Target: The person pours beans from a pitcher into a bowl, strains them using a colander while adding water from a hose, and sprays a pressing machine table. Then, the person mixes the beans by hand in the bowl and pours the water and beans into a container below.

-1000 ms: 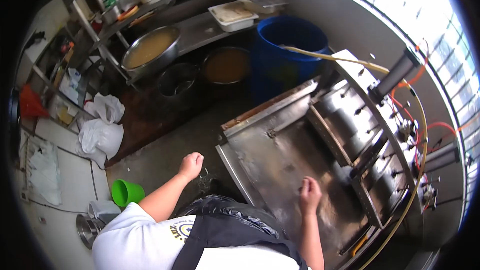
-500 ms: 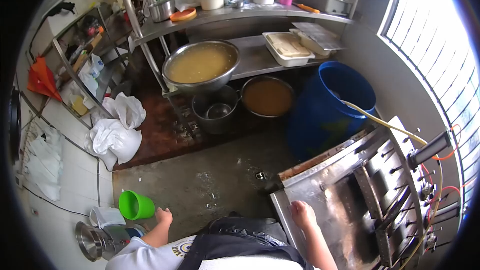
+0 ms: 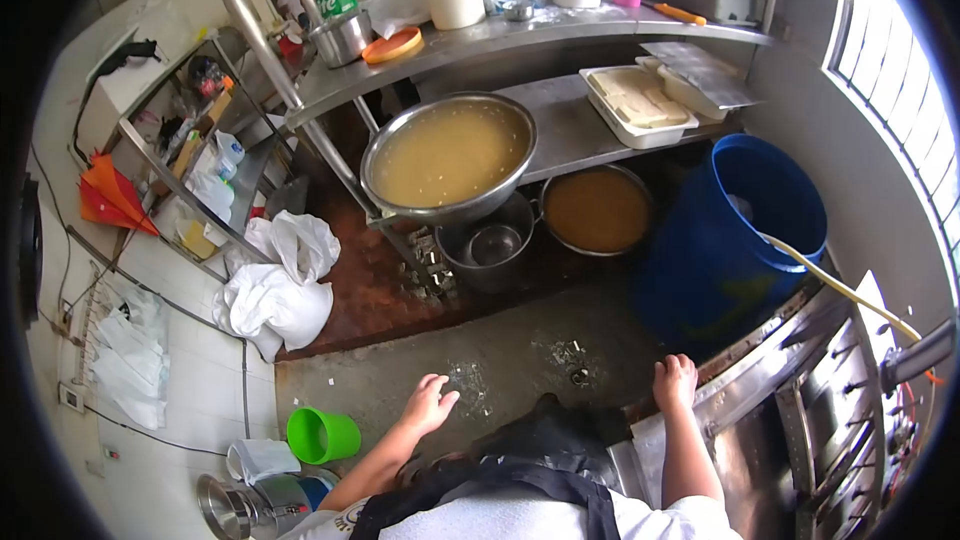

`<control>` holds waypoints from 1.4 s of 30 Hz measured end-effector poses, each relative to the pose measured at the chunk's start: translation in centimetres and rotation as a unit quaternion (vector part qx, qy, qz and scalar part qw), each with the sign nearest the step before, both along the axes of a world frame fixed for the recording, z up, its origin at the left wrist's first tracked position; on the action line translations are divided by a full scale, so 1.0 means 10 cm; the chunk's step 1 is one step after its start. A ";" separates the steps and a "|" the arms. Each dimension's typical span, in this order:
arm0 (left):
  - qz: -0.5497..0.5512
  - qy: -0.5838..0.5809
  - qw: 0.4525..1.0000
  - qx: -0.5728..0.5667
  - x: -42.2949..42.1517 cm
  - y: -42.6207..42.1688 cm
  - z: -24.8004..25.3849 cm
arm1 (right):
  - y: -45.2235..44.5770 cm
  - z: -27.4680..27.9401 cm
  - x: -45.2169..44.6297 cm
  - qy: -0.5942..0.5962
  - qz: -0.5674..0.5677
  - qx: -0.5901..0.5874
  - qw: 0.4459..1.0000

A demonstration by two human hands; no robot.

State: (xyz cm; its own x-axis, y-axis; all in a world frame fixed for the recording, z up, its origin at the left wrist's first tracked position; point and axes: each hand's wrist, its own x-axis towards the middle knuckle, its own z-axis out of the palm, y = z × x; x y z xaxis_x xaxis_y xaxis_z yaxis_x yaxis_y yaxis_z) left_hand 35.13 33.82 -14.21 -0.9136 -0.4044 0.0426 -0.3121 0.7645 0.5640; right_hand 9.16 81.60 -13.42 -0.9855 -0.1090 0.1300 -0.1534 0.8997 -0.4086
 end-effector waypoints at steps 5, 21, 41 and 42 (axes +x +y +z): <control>0.082 -0.130 0.988 0.035 -0.33 -0.51 0.03 | -0.24 0.05 -0.14 -0.122 0.006 0.156 0.980; -0.069 0.256 0.935 -0.233 -3.44 -1.46 1.57 | -0.43 -0.24 -0.32 -0.178 -0.090 0.228 0.953; -0.221 0.137 0.950 -0.171 -4.00 -1.76 1.63 | -0.72 -0.30 -0.44 -0.186 -0.213 0.280 0.917; -0.224 0.133 0.950 -0.171 -4.00 -1.76 1.63 | -0.71 -0.31 -0.42 -0.190 -0.213 0.279 0.917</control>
